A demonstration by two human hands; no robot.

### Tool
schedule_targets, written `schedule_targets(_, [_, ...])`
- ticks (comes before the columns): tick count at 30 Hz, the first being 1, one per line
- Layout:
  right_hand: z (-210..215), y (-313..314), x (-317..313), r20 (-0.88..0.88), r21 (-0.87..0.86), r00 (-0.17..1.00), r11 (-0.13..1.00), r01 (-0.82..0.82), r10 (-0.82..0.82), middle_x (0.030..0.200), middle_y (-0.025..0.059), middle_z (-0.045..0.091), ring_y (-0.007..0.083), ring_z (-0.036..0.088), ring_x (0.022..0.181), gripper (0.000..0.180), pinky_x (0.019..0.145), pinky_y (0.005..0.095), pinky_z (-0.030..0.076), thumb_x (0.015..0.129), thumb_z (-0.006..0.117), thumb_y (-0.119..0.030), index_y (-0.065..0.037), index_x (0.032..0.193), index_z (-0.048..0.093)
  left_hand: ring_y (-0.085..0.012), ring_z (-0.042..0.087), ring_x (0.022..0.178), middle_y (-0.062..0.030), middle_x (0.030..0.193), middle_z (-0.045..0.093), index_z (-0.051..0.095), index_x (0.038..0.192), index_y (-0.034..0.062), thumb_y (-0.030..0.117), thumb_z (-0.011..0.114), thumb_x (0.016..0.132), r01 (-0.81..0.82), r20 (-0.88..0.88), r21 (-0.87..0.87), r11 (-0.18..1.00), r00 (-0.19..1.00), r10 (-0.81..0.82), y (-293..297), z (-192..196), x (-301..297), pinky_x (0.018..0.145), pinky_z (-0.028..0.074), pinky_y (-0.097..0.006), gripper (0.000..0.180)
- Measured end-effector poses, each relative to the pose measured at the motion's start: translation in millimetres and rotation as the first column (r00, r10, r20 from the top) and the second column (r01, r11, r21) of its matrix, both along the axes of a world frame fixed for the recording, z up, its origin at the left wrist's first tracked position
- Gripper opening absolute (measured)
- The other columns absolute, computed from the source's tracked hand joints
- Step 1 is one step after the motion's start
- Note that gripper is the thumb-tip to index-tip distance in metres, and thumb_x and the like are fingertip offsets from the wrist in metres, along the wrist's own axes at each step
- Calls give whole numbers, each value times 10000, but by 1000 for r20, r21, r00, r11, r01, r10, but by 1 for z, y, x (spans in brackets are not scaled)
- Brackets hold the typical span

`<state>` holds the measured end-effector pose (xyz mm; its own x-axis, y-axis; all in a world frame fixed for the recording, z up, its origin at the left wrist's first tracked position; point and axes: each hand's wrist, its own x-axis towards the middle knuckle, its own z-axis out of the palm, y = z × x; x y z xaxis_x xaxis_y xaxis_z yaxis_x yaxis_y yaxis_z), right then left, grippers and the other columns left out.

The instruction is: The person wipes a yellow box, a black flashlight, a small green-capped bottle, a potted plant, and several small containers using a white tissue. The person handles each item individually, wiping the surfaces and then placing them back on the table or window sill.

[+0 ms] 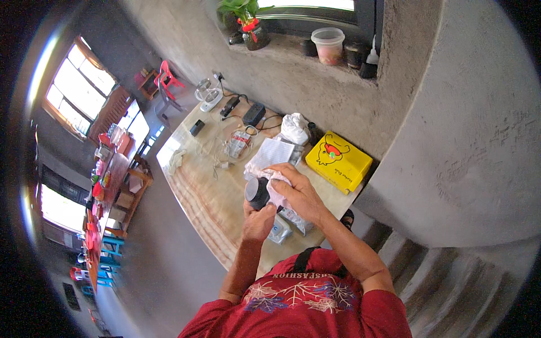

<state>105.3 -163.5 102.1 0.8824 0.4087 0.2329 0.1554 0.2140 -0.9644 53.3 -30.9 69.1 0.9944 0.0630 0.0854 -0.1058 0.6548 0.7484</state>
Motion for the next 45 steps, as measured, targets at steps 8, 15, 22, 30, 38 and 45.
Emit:
schedule_targets(8, [-29, 26, -7, -674, 536, 717, 786, 309, 178, 1010, 61, 607, 154, 591, 920, 237, 782, 276, 480, 900, 481, -178, -42, 1083, 547, -210, 537, 1040, -74, 1122, 530, 377, 1241, 60, 8, 749, 625, -159, 75, 192, 968, 986, 148, -7, 1, 0, 915, 439, -353, 721])
schedule_targets(15, [-76, 37, -31, -707, 554, 652, 787, 271, 273, 1029, 62, 601, 171, 593, 891, 255, 790, 319, 485, 918, 386, -183, -71, 1093, 533, -176, 533, 1031, -58, 1116, 520, 350, 1296, 64, 59, 628, 717, -251, 29, 145, 957, 968, 250, 2, -24, 9, 914, 428, -316, 643])
schedule_targets(22, [-54, 15, -42, -673, 229, 703, 968, -98, 230, 1023, 75, 595, 166, 592, 888, 268, 729, 315, 494, 928, 383, -130, -35, 1145, 509, -178, 545, 1004, -57, 1134, 536, 374, 1291, 70, 159, 675, 793, -283, -35, 131, 950, 956, 290, 14, -46, 14, 900, 439, -323, 589])
schedule_targets(30, [-96, 12, -13, -650, 715, 548, 669, 204, 527, 1009, 80, 598, 197, 584, 855, 311, 746, 323, 475, 901, 420, -214, -36, 1138, 516, -185, 551, 1025, -86, 1149, 549, 381, 1277, 38, 145, 762, 695, -191, 22, 204, 960, 981, 190, -7, -28, 15, 904, 436, -310, 704])
schedule_targets(38, [-145, -13, -5, -619, 767, 430, 623, 151, 657, 979, 67, 599, 186, 584, 871, 273, 807, 351, 469, 915, 395, -237, -55, 1059, 539, -168, 552, 1018, -74, 1105, 563, 392, 1262, 60, 29, 778, 618, -214, 8, 432, 876, 972, 233, -23, -32, 48, 896, 443, -294, 751])
schedule_targets(45, [-67, -62, 58, -378, 9, 898, 968, 249, -228, 943, 93, 583, 186, 557, 845, 243, 745, 282, 448, 893, 509, -162, -29, 1095, 535, -158, 558, 992, -57, 1074, 565, 398, 1258, 72, -13, 781, 632, -67, -144, 452, 890, 978, 147, -24, -44, 91, 879, 448, -284, 739])
